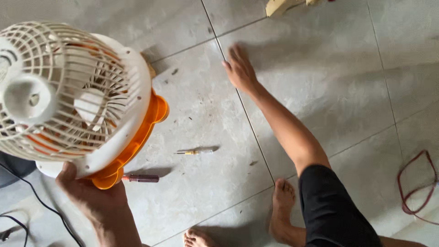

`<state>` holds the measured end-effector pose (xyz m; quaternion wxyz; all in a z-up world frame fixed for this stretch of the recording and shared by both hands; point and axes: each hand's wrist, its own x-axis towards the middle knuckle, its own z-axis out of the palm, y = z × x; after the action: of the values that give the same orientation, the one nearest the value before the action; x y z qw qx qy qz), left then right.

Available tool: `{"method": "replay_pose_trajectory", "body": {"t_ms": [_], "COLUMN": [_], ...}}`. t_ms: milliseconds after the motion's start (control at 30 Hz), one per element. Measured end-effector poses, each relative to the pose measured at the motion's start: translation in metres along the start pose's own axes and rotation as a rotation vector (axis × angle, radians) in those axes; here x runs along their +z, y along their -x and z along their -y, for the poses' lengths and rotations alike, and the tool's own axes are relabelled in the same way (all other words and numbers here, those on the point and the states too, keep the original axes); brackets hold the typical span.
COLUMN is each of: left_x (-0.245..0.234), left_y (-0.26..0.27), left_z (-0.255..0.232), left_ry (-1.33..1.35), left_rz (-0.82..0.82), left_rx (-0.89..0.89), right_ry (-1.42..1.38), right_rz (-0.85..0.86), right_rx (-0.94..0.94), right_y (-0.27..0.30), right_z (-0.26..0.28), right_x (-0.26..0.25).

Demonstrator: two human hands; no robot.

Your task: The person assembles two electric fans. First, they attach a white and orange fan head to a base using a screwdriver. Then, they attach a red and black fan head to a stand, securing the front grill with a screwdriver.

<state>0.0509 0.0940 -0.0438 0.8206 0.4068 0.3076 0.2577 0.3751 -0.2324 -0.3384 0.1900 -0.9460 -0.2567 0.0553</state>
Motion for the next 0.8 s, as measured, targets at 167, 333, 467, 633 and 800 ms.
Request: {"method": "replay_pose_trajectory", "body": {"t_ms": [167, 333, 467, 633, 800], "left_x": [0.005, 0.004, 0.0, -0.01, -0.026], "left_y": [0.004, 0.007, 0.019, 0.03, 0.041], "left_z": [0.008, 0.006, -0.002, -0.016, -0.033], "left_ry": [-0.045, 0.029, 0.028, 0.075, 0.109], "left_rz": [0.058, 0.088, 0.1, 0.118, 0.1], "left_rx": [0.01, -0.009, 0.022, 0.075, 0.123], "right_ry": [0.062, -0.184, -0.022, -1.088, -1.796], "right_rz": [-0.135, -0.257, -0.416, 0.054, 0.38], "right_rx": [-0.058, 0.098, 0.207, 0.51, 0.389], "right_y": [0.125, 0.168, 0.186, 0.175, 0.164], "right_z": [0.015, 0.044, 0.057, 0.096, 0.16], "right_x": [-0.006, 0.017, 0.009, -0.002, -0.056]}}
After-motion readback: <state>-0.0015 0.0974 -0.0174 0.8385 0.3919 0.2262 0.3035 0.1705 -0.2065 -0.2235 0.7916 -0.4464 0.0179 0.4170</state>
